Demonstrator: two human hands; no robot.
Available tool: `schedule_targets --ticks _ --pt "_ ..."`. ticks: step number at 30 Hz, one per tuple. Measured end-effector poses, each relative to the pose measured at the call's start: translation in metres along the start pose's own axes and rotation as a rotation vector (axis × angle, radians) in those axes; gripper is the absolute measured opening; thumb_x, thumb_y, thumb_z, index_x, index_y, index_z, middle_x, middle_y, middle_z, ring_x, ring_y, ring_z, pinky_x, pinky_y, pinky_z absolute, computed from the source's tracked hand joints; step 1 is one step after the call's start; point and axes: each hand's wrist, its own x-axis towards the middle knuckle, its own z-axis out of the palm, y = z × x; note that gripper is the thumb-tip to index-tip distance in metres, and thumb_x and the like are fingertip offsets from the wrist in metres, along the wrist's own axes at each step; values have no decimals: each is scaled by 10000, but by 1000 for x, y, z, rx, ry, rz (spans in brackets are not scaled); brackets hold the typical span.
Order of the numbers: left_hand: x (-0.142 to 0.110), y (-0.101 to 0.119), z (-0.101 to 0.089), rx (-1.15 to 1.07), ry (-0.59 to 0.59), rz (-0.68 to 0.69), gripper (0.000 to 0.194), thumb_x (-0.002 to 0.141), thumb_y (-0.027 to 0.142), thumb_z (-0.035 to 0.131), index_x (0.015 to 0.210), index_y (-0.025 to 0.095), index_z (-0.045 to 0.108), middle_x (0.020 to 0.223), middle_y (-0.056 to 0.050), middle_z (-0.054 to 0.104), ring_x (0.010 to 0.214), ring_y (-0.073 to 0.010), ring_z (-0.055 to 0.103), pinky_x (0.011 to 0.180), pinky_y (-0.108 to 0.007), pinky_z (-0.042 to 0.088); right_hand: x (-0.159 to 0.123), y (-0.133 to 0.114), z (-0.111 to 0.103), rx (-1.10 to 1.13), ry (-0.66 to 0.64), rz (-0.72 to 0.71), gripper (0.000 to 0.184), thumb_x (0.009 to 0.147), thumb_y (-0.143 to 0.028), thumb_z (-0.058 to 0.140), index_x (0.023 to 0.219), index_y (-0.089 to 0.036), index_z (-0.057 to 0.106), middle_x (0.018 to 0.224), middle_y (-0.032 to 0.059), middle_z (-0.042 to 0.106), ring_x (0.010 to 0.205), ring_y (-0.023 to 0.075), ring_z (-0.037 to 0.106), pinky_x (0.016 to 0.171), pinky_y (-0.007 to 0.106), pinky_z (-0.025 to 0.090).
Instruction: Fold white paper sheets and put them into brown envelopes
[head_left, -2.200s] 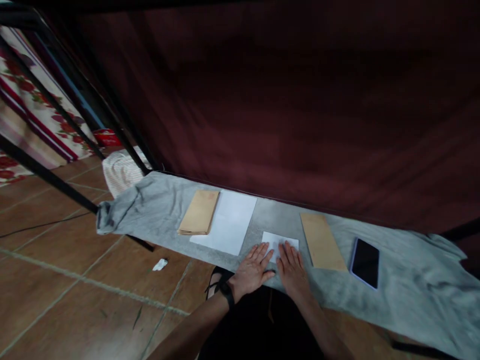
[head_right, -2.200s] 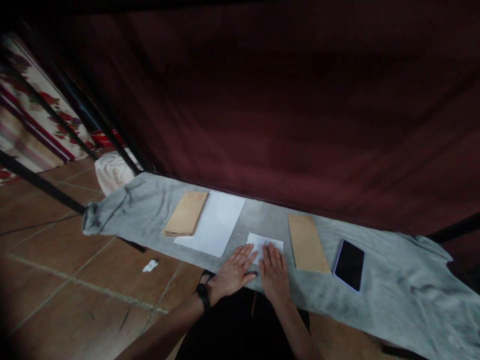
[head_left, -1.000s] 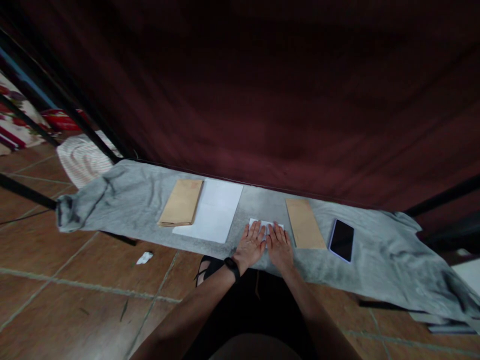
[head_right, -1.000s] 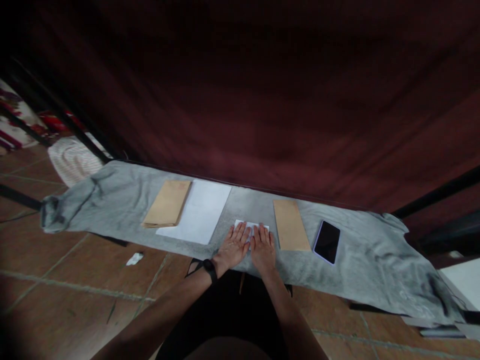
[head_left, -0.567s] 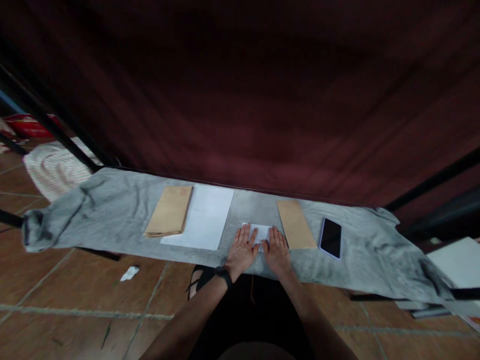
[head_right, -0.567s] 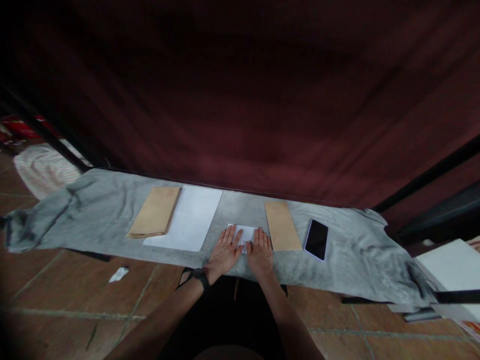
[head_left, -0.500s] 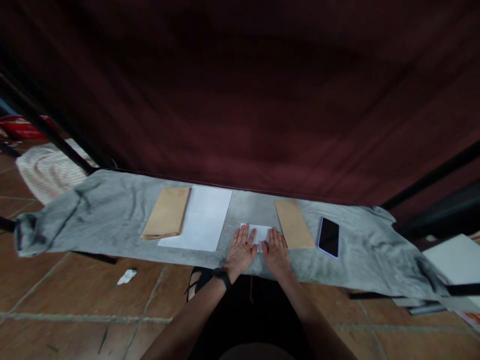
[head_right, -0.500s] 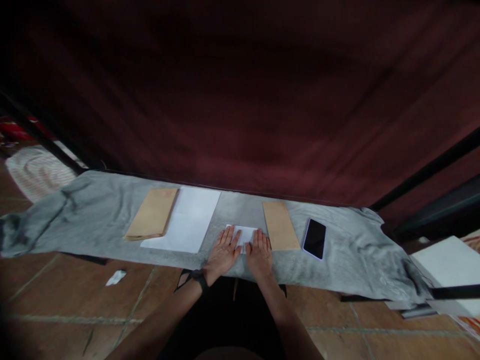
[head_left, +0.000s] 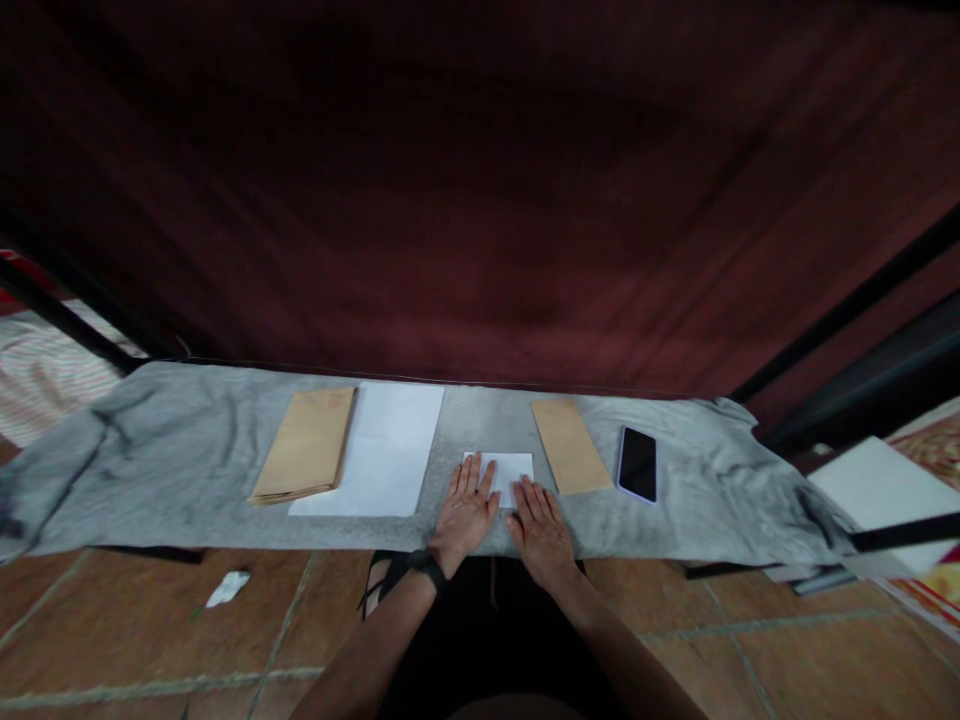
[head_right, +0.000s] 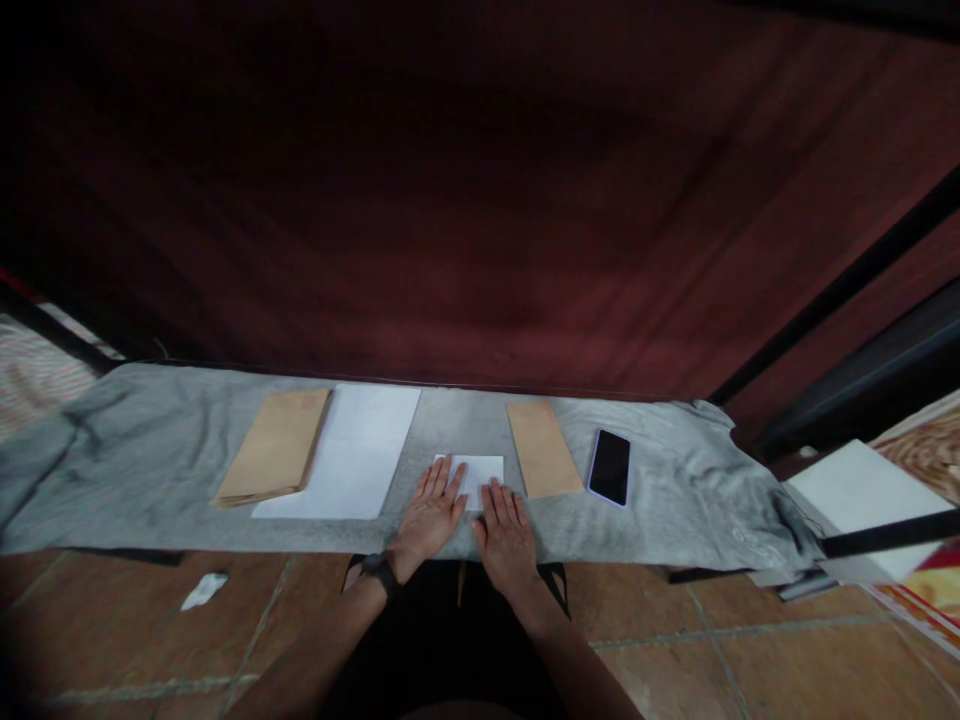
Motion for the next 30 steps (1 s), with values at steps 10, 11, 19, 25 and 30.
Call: schedule_targets --ticks 10,11,19,25,30 --pt "-17 -6 0 35 37 -34 626 1014 455 348 1544 122 327 1602 -184 328 1495 -279 292 1197 -484 313 -5 3 0 0 18 5 580 1040 -418 390 1543 -131 358 1581 144 370 1426 274 408 1185 458 285" --pt "-19 -6 0 36 37 -35 628 1015 458 343 1545 120 325 1602 -184 329 1493 -277 297 1196 -482 315 -5 3 0 2 20 6 580 1040 -418 389 1544 -133 357 1581 143 369 1424 273 411 1185 458 286" --pt "-32 -11 -17 18 18 129 604 1018 474 365 1541 173 343 1614 -110 340 1509 -249 264 1225 -466 267 -7 4 3 -2 11 4 588 1037 -407 391 1554 -133 332 1584 149 363 1423 281 407 1188 473 271" --pt "-46 -17 -32 -15 -31 279 599 1008 486 421 1552 256 317 1626 -90 321 1506 -229 274 1222 -434 271 -7 7 2 -14 -5 -16 585 1035 -376 397 1544 -94 341 1586 175 351 1439 295 379 1184 482 271" --pt "-49 -18 -34 -20 -39 276 630 995 510 447 1557 263 306 1634 -104 297 1513 -235 253 1226 -432 253 -2 3 -3 25 -33 -64 569 1050 -373 342 1550 -102 327 1589 154 357 1461 277 347 1189 488 260"
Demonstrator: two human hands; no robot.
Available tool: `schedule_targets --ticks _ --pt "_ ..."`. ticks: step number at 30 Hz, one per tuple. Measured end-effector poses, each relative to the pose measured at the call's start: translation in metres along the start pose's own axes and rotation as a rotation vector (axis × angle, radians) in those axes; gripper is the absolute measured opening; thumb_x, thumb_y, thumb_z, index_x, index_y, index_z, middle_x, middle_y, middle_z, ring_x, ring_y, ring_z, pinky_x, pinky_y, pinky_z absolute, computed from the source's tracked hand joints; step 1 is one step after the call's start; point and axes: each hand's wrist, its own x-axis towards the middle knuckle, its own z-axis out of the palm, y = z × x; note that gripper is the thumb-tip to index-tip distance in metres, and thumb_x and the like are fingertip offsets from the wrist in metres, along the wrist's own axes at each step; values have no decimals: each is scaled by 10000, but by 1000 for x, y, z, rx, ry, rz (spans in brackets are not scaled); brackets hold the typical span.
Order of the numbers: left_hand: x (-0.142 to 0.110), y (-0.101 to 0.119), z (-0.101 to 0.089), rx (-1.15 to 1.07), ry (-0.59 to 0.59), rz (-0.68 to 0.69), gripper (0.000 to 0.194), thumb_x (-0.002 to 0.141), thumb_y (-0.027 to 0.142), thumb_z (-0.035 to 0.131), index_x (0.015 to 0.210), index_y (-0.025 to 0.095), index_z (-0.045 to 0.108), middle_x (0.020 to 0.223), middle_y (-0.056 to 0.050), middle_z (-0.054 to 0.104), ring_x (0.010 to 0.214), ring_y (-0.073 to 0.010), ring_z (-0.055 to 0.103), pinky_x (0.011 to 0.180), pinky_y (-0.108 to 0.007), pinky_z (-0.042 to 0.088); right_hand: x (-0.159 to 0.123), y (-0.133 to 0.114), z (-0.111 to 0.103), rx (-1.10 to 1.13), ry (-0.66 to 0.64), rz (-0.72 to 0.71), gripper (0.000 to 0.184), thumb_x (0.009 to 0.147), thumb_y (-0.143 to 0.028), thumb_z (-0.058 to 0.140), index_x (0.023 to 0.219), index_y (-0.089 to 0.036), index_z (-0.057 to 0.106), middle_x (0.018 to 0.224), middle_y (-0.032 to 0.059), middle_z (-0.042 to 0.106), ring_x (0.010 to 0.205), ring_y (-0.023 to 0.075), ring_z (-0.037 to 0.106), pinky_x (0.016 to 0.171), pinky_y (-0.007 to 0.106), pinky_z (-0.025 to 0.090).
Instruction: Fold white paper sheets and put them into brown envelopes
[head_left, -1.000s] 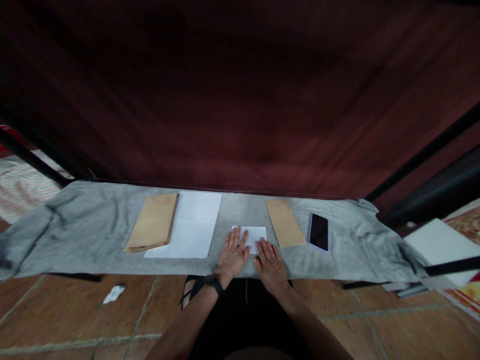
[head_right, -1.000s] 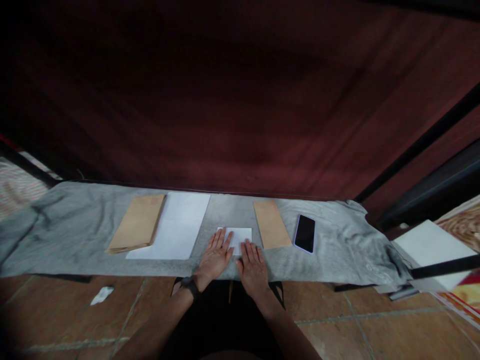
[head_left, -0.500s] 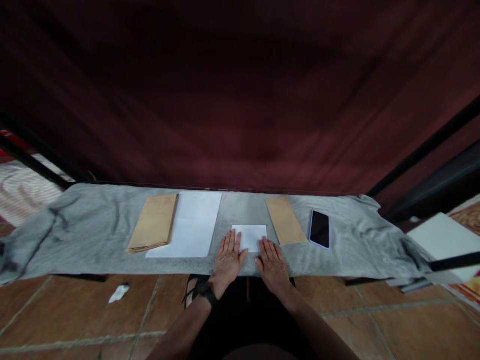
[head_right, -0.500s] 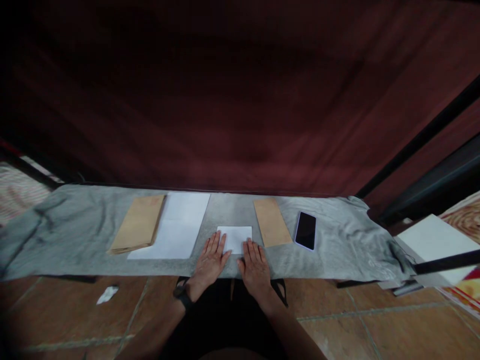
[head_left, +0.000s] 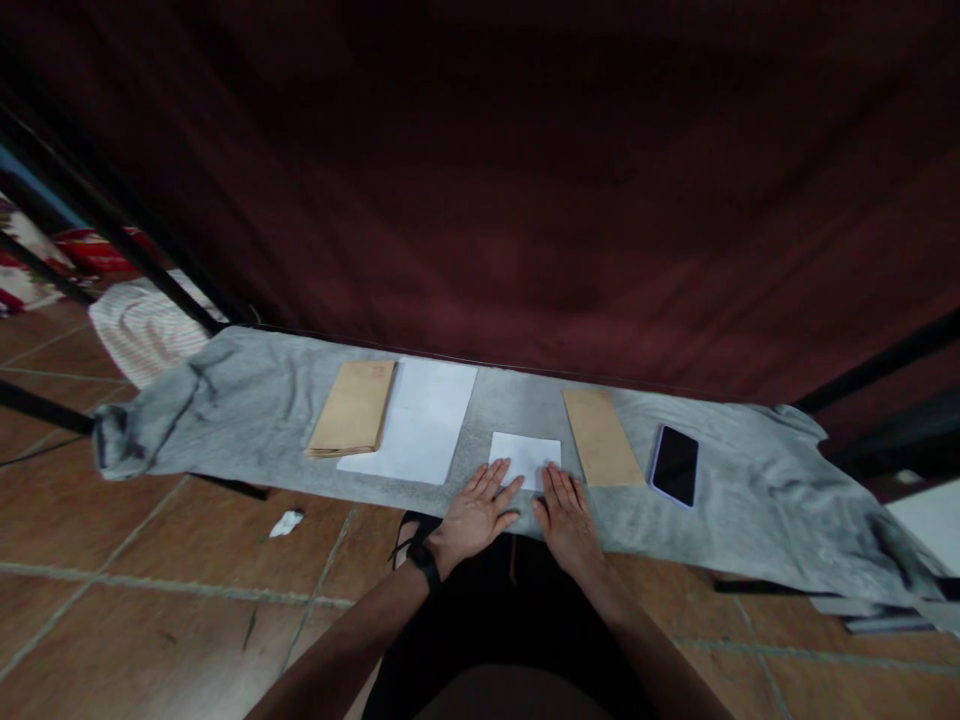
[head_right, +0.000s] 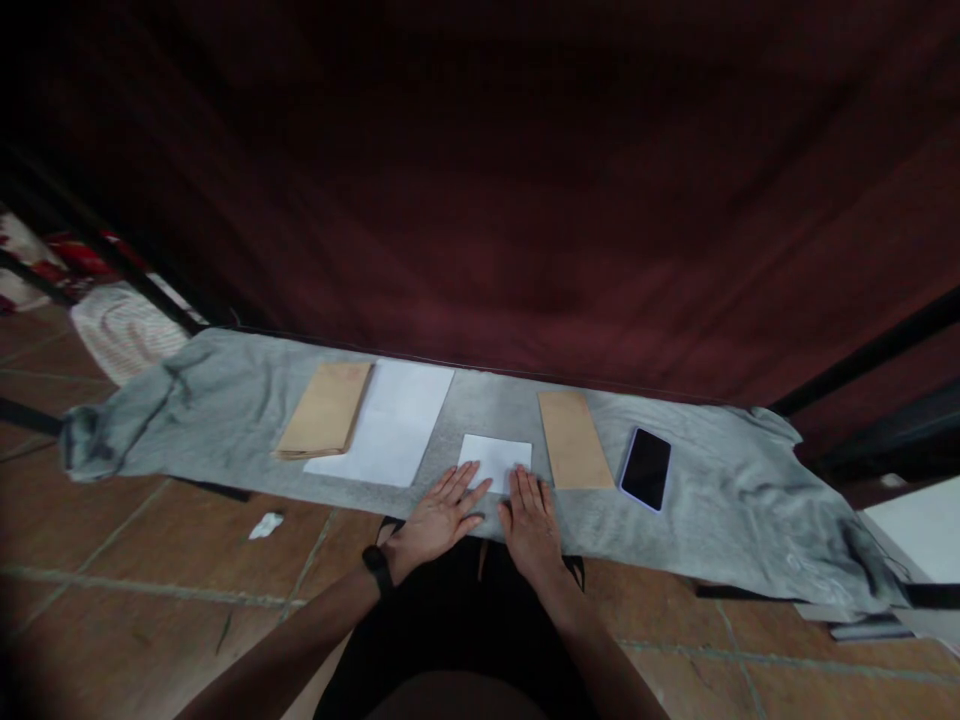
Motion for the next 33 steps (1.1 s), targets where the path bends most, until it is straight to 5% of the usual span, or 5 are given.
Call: schedule_targets --ticks 7,17,21,27,33 --pt "-4 -1 -3 -39 -17 9 659 988 559 426 1556 250 299 1645 -117 264 1525 -240 214 1230 -433 228 -3 -9 -1 25 -50 -136 589 1055 -408 319 1577 -141 268 1597 130 345 1459 251 356 1203 473 249" --pt "-19 -4 -11 -99 -34 -4 643 994 527 437 1539 203 329 1635 -137 280 1528 -231 202 1238 -411 196 -20 31 -8 20 -69 -225 604 1055 -449 282 1549 -106 334 1567 142 403 1447 258 376 1196 478 269" --pt "-19 -3 -12 -105 -69 -18 635 999 529 419 1541 212 323 1644 -129 264 1534 -239 175 1238 -434 188 -1 34 -16 41 -106 -226 557 1063 -421 256 1478 -113 466 1531 126 465 1432 253 398 1198 474 267" --pt "-17 -4 -6 -98 -33 -7 632 994 527 434 1533 209 342 1638 -141 274 1527 -253 202 1233 -442 208 40 12 -13 31 -160 -272 519 1060 -402 305 1522 -189 408 1618 77 326 1486 240 298 1220 455 218" --pt "-15 -5 1 -78 22 7 611 984 489 488 1508 192 386 1596 -170 358 1487 -280 315 1203 -462 279 55 1 3 17 -200 -95 517 1060 -415 304 1539 -235 381 1645 88 250 1493 251 286 1217 452 210"
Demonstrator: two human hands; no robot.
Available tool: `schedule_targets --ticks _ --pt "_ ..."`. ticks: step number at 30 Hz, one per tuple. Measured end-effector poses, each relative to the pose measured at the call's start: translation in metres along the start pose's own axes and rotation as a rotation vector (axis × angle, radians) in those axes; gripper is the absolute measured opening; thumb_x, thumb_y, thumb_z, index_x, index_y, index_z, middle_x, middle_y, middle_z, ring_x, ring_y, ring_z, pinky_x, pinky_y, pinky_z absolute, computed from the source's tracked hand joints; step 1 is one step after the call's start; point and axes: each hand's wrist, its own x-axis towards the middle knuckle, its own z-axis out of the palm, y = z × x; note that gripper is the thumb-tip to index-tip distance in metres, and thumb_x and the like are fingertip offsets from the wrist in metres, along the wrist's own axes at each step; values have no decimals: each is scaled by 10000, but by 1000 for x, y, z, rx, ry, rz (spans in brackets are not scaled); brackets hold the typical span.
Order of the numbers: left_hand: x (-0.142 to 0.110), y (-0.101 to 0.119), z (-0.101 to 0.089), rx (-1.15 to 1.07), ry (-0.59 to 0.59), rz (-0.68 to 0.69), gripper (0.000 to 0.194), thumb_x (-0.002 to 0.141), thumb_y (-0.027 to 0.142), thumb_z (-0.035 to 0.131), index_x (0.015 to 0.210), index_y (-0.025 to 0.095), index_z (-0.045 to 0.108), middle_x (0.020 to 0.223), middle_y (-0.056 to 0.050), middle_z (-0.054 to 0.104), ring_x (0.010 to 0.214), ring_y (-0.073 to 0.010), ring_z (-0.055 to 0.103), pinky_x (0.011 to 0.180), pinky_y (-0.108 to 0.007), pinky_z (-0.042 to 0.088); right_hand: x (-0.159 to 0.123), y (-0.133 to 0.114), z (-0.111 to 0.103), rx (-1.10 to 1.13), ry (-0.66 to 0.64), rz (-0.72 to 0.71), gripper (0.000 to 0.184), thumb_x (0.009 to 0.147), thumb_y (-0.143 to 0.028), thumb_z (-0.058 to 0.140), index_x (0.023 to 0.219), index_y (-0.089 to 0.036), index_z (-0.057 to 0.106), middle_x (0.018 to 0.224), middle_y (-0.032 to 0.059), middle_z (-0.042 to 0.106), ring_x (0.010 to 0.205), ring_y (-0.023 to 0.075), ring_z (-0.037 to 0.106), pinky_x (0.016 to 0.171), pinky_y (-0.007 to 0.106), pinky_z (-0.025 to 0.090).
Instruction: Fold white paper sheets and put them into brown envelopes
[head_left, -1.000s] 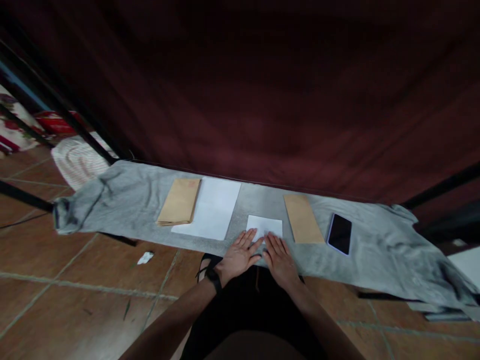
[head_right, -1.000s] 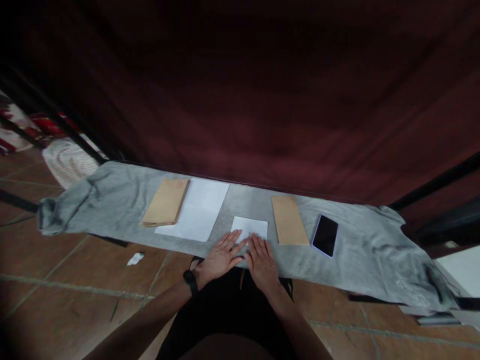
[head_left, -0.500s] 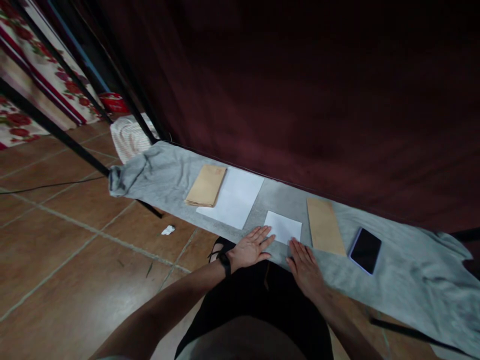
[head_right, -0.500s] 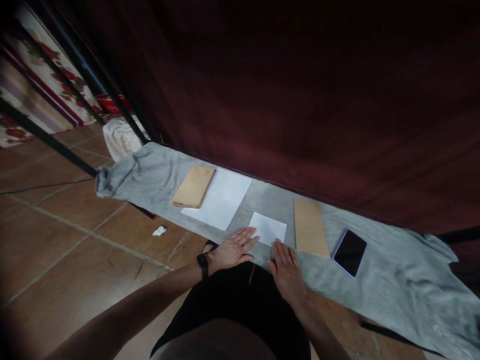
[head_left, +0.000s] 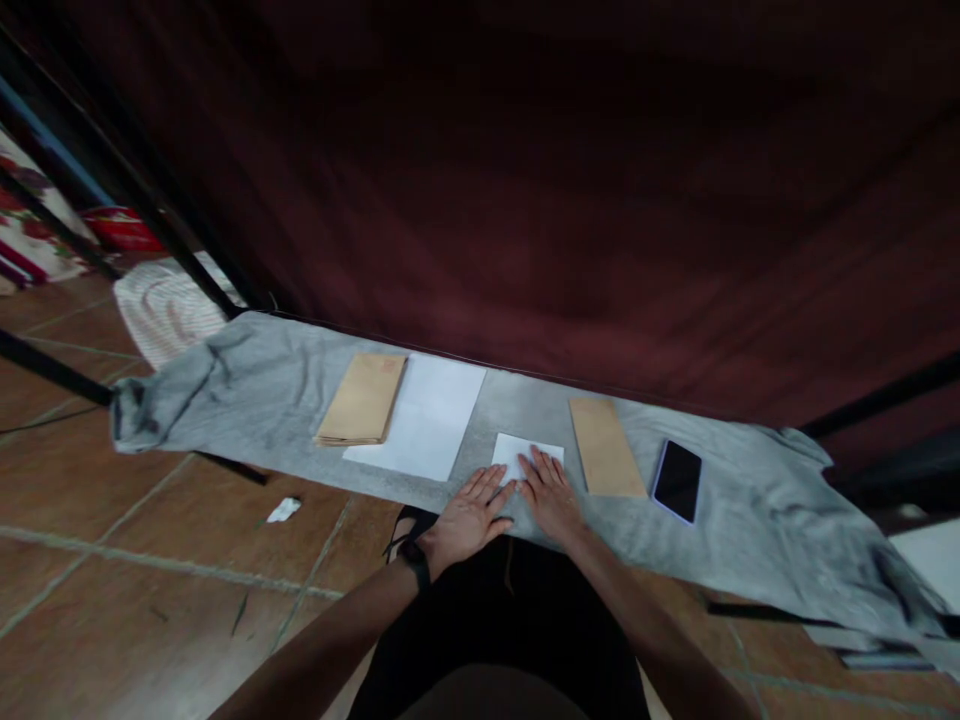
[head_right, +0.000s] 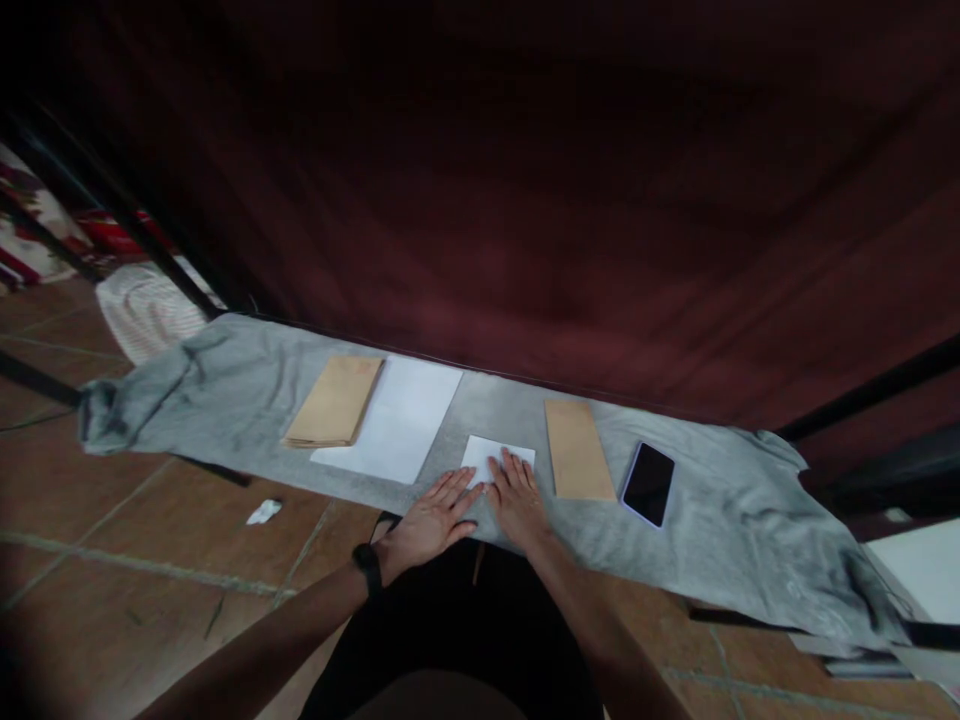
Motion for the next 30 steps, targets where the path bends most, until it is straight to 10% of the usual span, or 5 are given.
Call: schedule_targets --ticks 13,30 --pt "66 -10 23 -42 9 -292 547 1023 362 325 1482 80 418 1582 -180 379 1498 -271 290 1217 -469 254 -1 -3 9 17 26 155 531 1044 -414 353 1555 -270 344 1656 85 221 1502 263 256 1214 481 170" --pt "50 -20 24 21 -39 -180 607 1025 470 323 1520 121 366 1606 -183 332 1511 -282 250 1218 -463 198 -4 -3 11 -34 71 118 530 1034 -384 387 1544 -239 373 1653 108 228 1493 280 273 1207 490 194"
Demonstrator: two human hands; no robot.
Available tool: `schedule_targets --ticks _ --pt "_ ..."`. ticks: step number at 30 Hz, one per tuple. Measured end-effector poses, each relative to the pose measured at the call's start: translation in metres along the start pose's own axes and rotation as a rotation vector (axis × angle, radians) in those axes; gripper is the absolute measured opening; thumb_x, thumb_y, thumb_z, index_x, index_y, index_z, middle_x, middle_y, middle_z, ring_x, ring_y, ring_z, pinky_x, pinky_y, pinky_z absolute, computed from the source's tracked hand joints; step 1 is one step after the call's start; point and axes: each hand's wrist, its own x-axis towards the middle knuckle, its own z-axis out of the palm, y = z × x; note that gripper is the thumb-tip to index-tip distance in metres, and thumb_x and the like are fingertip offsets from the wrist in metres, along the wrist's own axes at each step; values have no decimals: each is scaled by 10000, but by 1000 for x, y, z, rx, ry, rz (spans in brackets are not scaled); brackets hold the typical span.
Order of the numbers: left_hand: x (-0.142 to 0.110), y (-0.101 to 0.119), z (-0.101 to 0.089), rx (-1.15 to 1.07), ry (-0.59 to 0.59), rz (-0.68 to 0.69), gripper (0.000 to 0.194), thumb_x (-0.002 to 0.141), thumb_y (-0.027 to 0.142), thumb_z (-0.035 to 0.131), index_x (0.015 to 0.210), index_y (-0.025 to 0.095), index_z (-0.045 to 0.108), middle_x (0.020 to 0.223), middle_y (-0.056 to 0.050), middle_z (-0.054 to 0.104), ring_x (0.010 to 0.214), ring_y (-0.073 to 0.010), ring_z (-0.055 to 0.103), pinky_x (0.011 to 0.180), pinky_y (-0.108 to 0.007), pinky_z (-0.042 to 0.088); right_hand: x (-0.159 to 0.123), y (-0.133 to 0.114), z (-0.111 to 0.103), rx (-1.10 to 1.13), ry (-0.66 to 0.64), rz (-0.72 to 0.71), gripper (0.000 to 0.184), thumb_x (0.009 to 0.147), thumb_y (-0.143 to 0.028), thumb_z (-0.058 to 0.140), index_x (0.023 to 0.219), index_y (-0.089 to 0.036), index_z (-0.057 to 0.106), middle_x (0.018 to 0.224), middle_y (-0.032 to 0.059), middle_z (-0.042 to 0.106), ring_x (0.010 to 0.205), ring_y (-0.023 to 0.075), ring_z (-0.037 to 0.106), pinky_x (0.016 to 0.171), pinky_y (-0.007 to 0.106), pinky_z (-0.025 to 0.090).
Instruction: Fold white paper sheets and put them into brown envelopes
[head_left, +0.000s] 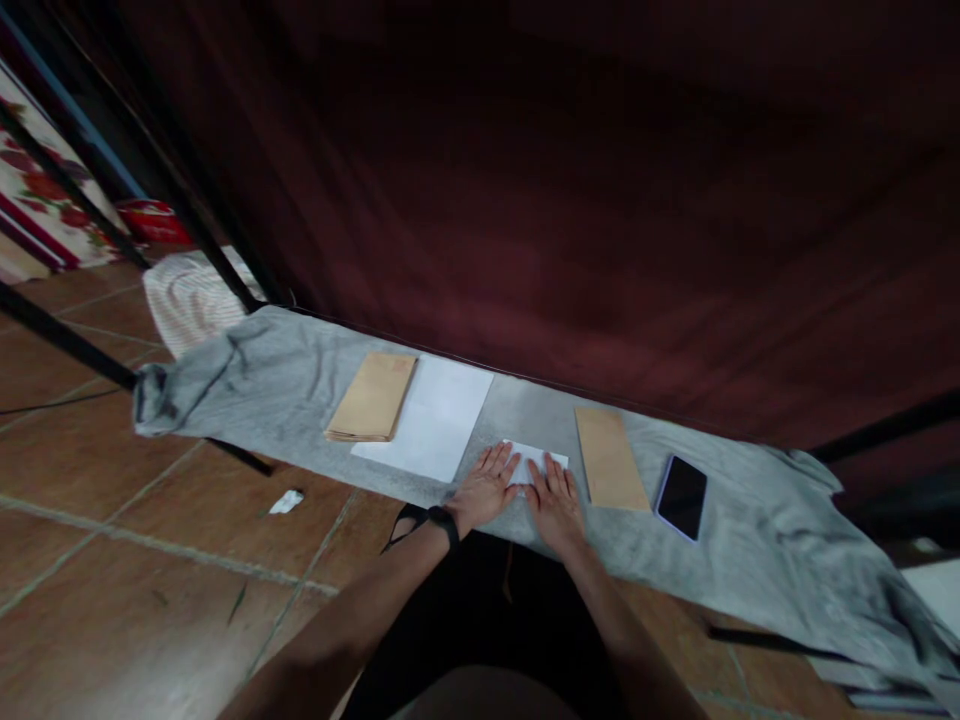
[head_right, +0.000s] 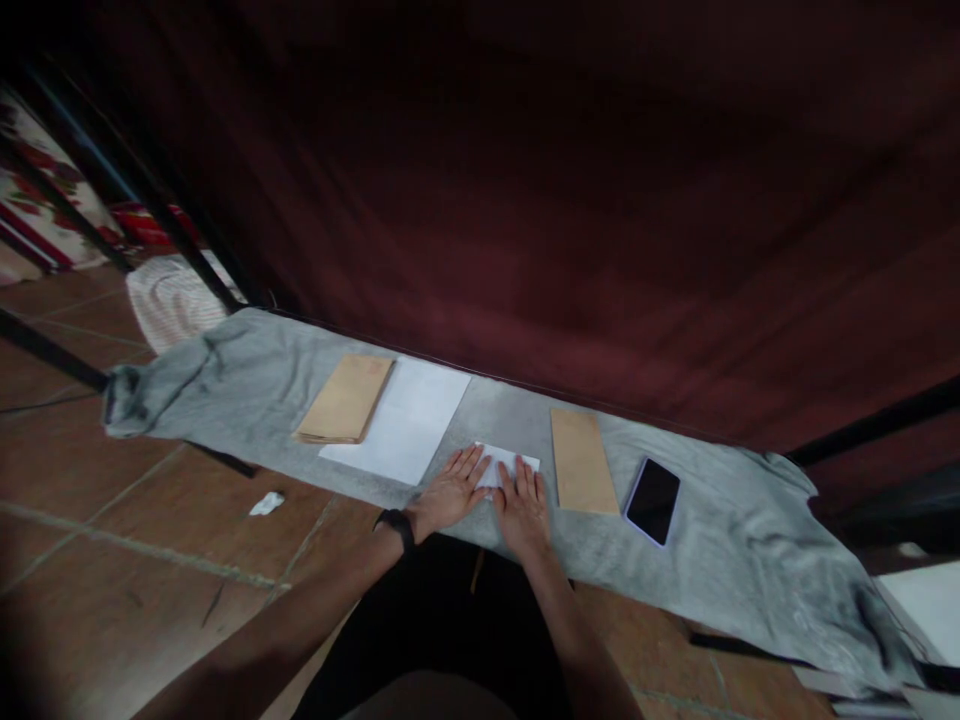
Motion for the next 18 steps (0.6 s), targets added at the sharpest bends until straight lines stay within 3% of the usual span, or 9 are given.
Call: schedule_targets --ticks 4,8,12,15,18 --pt "-5 -4 -7 27 -51 57 618 1014 481 352 1511 115 375 1591 -194 356 1507 -299 257 1214 -491 190 1 -1 0 12 -7 9 526 1035 -393 382 1542 -250 375 1658 103 208 1495 273 269 1206 491 194" --pt "1 3 -16 37 -158 30 606 989 420 433 1480 65 405 1563 -241 379 1485 -350 296 1186 -540 229 1 -2 -1 11 -13 20 520 1038 -394 378 1539 -256 379 1654 112 219 1492 267 279 1206 487 193" --pt "4 9 -22 21 -179 14 560 971 334 469 1444 34 447 1530 -272 414 1452 -372 357 1145 -562 295 2 -3 -4 17 -15 29 514 1039 -384 374 1539 -267 375 1646 98 247 1492 254 280 1204 488 204" --pt "2 7 -28 16 -160 19 533 958 324 501 1418 54 492 1515 -257 446 1433 -349 398 1137 -523 331 2 -3 -4 26 -11 19 519 1032 -383 386 1539 -271 376 1644 86 257 1493 259 279 1200 500 213" --pt "1 -9 -39 13 -141 39 435 974 359 484 1347 159 585 1458 -156 556 1383 -265 480 1153 -446 341 1 -2 0 39 4 17 525 1026 -397 381 1534 -266 388 1642 79 264 1493 266 282 1201 499 216"
